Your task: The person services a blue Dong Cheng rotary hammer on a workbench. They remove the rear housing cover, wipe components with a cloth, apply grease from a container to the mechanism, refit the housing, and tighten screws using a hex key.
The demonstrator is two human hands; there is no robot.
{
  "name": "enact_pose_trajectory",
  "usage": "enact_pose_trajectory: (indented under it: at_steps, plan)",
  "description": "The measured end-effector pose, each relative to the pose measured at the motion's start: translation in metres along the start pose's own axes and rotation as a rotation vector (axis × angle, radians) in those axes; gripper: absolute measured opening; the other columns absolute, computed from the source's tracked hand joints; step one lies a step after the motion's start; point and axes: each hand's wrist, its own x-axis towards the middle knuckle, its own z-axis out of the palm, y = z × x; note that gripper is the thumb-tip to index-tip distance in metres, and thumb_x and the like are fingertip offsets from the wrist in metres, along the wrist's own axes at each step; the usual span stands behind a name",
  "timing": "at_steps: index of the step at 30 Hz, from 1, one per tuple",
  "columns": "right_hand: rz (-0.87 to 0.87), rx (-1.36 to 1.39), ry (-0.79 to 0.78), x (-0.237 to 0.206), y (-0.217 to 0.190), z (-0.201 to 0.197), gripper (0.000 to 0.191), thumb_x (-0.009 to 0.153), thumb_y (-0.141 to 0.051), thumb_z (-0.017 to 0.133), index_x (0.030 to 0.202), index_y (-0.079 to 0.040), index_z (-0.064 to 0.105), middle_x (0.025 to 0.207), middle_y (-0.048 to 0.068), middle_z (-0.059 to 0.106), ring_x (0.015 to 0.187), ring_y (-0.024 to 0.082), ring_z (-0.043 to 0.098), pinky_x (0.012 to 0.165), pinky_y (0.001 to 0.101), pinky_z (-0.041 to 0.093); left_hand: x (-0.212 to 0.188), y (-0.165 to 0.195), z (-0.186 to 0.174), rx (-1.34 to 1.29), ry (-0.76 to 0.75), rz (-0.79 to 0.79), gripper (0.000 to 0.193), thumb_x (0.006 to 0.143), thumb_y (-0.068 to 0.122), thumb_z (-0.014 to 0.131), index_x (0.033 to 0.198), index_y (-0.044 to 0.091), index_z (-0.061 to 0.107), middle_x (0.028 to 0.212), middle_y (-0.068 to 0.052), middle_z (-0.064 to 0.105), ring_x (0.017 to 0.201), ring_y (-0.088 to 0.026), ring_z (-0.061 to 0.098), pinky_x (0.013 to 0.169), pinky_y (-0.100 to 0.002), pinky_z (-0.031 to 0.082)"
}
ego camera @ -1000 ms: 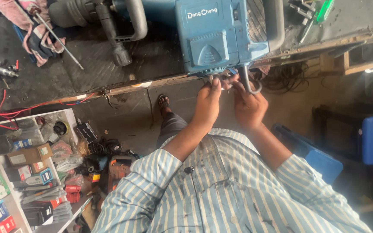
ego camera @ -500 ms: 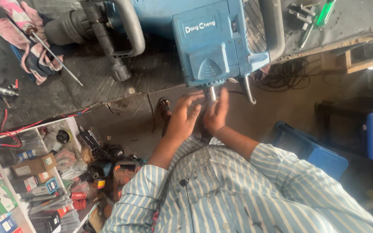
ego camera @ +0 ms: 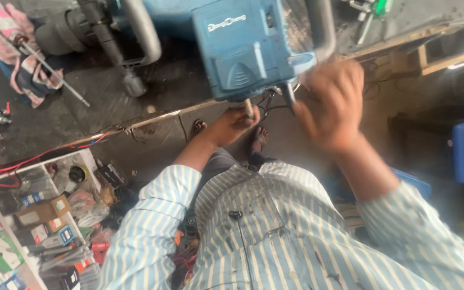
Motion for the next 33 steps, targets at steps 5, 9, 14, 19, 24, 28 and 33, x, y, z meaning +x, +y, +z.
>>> enact_pose_trajectory:
  at_steps: [5,9,14,19,24,28,33]
  plan:
    - [-0.126,-0.026,-0.142,0.037,0.07,0.029,0.067,0.101,-0.062,0.058,0.11,0.004,0.066,0.097,0.017,0.062,0.101,0.042,0.061,0.121,0.0583,0.037,-0.014,0.086,-0.016,0.654,0.066,-0.251,0.038,0.102,0.046,0.059,0.107,0.011,0.073,0.095,-0.016,0.074,0.092,-0.038,0.07,0.079,-0.048,0.054]
    - [-0.111,-0.12,-0.175,0.029,0.089,0.043,0.079,0.096,-0.077,0.057,0.088,0.001,0.062,0.079,0.016,0.055,0.081,0.039,0.058,0.125,0.0525,0.042,-0.022,0.18,0.001,1.249,-0.013,-0.612,0.038,0.103,0.048,0.058,0.094,0.014,0.074,0.082,-0.01,0.074,0.078,-0.03,0.073,0.066,-0.045,0.057]
    - [-0.123,-0.025,-0.095,0.021,0.092,0.049,0.079,0.099,-0.077,0.053,0.084,0.0,0.064,0.079,0.011,0.056,0.081,0.035,0.059,0.126,0.0541,0.04,-0.019,0.223,0.018,1.061,0.413,-0.031,0.014,0.094,0.02,0.073,0.096,0.008,0.068,0.082,-0.008,0.073,0.074,-0.027,0.072,0.064,-0.038,0.055]
    - [-0.117,-0.019,-0.111,0.021,0.098,0.049,0.076,0.098,-0.076,0.053,0.083,-0.001,0.063,0.079,0.011,0.057,0.081,0.034,0.059,0.125,0.0541,0.04,-0.006,0.199,0.052,0.737,0.746,0.296,0.027,0.099,0.013,0.073,0.124,0.008,0.064,0.095,-0.006,0.067,0.083,-0.024,0.069,0.073,-0.035,0.056]
    - [-0.102,0.081,-0.169,0.024,0.093,0.04,0.07,0.11,-0.067,0.049,0.09,-0.001,0.062,0.088,0.012,0.061,0.09,0.036,0.061,0.127,0.0549,0.036,0.029,0.16,0.088,1.087,0.736,0.286,0.036,0.103,0.015,0.073,0.137,0.008,0.065,0.08,-0.005,0.056,0.067,-0.022,0.061,0.065,-0.037,0.054]
    - [-0.02,0.117,-0.235,0.032,0.086,0.028,0.049,0.114,-0.047,0.055,0.1,-0.001,0.062,0.092,0.015,0.061,0.102,0.04,0.062,0.129,0.0556,0.033,0.028,0.157,0.08,1.073,0.704,0.33,0.032,0.104,0.021,0.073,0.132,0.009,0.065,0.087,-0.005,0.059,0.073,-0.02,0.063,0.067,-0.035,0.053]
    - [-0.018,0.423,-0.098,0.026,0.067,0.01,0.031,0.114,-0.024,0.061,0.124,0.005,0.058,0.118,0.021,0.061,0.117,0.039,0.061,0.124,0.0555,0.022,0.01,0.167,0.073,0.982,0.679,0.183,0.03,0.095,0.026,0.079,0.118,0.009,0.071,0.089,-0.008,0.06,0.083,-0.025,0.065,0.072,-0.04,0.053]
